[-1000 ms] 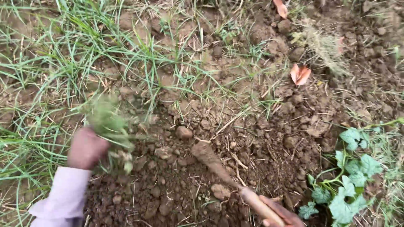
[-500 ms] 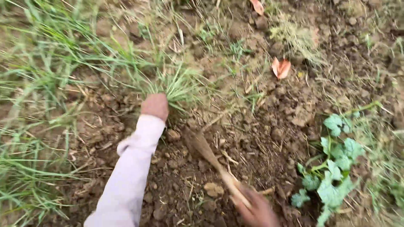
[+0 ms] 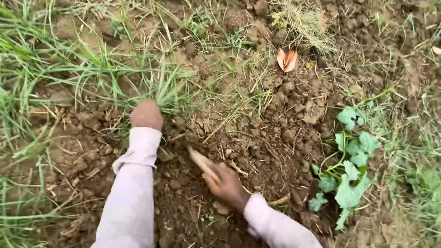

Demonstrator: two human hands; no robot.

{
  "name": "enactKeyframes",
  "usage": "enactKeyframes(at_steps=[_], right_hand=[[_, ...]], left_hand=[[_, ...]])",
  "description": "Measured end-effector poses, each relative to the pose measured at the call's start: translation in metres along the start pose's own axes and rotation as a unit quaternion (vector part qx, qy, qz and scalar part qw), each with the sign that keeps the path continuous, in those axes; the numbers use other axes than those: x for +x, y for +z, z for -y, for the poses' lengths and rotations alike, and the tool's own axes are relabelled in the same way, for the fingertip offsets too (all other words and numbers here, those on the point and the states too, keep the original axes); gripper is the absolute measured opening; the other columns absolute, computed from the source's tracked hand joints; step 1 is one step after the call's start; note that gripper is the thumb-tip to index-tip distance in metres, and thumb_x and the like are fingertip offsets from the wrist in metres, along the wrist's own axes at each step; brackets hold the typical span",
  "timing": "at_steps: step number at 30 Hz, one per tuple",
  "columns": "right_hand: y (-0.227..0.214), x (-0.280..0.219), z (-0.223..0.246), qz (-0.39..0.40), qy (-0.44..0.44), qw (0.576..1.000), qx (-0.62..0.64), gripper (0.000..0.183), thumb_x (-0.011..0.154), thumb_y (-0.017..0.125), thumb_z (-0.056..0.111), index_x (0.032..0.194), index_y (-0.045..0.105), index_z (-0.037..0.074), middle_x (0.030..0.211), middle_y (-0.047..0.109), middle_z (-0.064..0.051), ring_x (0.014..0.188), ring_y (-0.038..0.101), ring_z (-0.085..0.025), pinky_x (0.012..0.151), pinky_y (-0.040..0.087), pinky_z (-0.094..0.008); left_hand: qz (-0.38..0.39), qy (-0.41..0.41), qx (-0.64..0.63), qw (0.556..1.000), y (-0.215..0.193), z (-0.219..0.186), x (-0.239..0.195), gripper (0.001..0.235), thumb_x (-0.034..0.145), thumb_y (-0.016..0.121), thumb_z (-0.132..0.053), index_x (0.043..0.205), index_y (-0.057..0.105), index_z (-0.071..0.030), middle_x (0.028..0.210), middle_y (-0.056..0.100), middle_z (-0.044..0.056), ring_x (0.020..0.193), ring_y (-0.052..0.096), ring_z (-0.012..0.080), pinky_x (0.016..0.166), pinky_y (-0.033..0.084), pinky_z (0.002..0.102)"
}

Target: Using a small hand tool to dig up and remove grass and weeds from a patch of soil.

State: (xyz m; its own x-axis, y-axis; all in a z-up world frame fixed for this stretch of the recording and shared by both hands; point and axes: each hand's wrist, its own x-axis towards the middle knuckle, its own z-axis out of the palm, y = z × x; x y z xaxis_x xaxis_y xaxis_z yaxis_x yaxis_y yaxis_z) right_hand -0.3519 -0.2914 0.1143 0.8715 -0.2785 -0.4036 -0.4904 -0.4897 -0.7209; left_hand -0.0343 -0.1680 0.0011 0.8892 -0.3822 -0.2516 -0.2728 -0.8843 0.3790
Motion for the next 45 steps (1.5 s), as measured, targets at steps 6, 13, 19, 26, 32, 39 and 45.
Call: enactKeyframes(at_steps=[6, 13, 19, 26, 32, 39, 45], right_hand=[[-0.008, -0.001, 0.032, -0.018, -0.046, 0.992, -0.117, 0.051, 0.103, 0.065, 0.032, 0.151, 0.053, 0.018, 0.117, 0.073, -0.019, 0.088, 0.071, -0.026, 0.071, 0.062, -0.038], [-0.021, -0.074, -0.034, -0.009, 0.164, 0.981, 0.107, 0.061, 0.088, 0.072, 0.025, 0.146, 0.056, 0.017, 0.124, 0.076, -0.013, 0.087, 0.076, -0.016, 0.066, 0.069, -0.029], [-0.019, -0.018, -0.025, -0.029, 0.023, 0.999, 0.034, 0.059, 0.092, 0.072, 0.017, 0.149, 0.055, 0.014, 0.123, 0.078, -0.017, 0.097, 0.076, -0.028, 0.076, 0.065, -0.037], [-0.013, -0.027, -0.021, 0.008, 0.067, 0.998, -0.003, 0.054, 0.095, 0.068, 0.023, 0.146, 0.054, 0.012, 0.11, 0.077, -0.019, 0.075, 0.076, -0.019, 0.06, 0.067, -0.035], [0.017, 0.059, 0.073, 0.083, 0.092, 0.989, -0.078, 0.06, 0.097, 0.062, 0.025, 0.153, 0.045, 0.019, 0.097, 0.07, -0.013, 0.047, 0.055, -0.011, 0.038, 0.054, -0.027], [0.022, 0.023, 0.033, 0.062, 0.17, 0.983, -0.03, 0.062, 0.096, 0.061, 0.028, 0.156, 0.046, 0.022, 0.091, 0.074, -0.013, 0.05, 0.063, -0.013, 0.039, 0.057, -0.026], [0.054, 0.084, 0.044, -0.02, -0.029, 0.987, -0.154, 0.059, 0.099, 0.065, 0.028, 0.155, 0.05, 0.023, 0.09, 0.072, -0.017, 0.057, 0.063, -0.016, 0.047, 0.057, -0.028]], left_hand=[[-0.019, 0.01, 0.038, 0.999, -0.002, 0.021, 0.009, 0.015, 0.094, 0.064, -0.012, 0.09, 0.075, -0.003, 0.093, 0.075, 0.022, 0.086, 0.075, 0.039, 0.074, 0.061, 0.049], [0.158, -0.043, -0.306, 0.938, -0.051, 0.115, -0.058, 0.025, 0.079, 0.059, -0.005, 0.103, 0.066, 0.001, 0.097, 0.069, 0.026, 0.086, 0.067, 0.0403, 0.075, 0.054, 0.047], [0.017, -0.106, -0.12, 0.987, -0.035, 0.178, -0.06, 0.017, 0.08, 0.072, -0.007, 0.088, 0.074, 0.009, 0.088, 0.073, 0.03, 0.076, 0.071, 0.0399, 0.075, 0.059, 0.051], [-0.124, 0.064, -0.159, 0.977, -0.068, 0.12, -0.016, 0.045, 0.08, 0.07, -0.003, 0.124, 0.064, 0.006, 0.099, 0.071, 0.03, 0.092, 0.068, 0.0471, 0.083, 0.056, 0.053], [-0.021, -0.031, -0.077, 0.996, -0.041, 0.094, 0.041, 0.017, 0.085, 0.064, -0.004, 0.097, 0.073, 0.005, 0.1, 0.07, 0.033, 0.091, 0.069, 0.0492, 0.08, 0.058, 0.053], [-0.097, -0.014, -0.064, 0.993, -0.043, 0.067, 0.015, 0.014, 0.085, 0.07, -0.012, 0.087, 0.075, 0.001, 0.085, 0.073, 0.024, 0.074, 0.072, 0.0402, 0.072, 0.06, 0.05], [-0.146, -0.016, -0.084, 0.986, -0.021, 0.086, 0.018, 0.016, 0.087, 0.066, -0.009, 0.099, 0.072, 0.0, 0.087, 0.07, 0.024, 0.081, 0.07, 0.0392, 0.077, 0.058, 0.051]])
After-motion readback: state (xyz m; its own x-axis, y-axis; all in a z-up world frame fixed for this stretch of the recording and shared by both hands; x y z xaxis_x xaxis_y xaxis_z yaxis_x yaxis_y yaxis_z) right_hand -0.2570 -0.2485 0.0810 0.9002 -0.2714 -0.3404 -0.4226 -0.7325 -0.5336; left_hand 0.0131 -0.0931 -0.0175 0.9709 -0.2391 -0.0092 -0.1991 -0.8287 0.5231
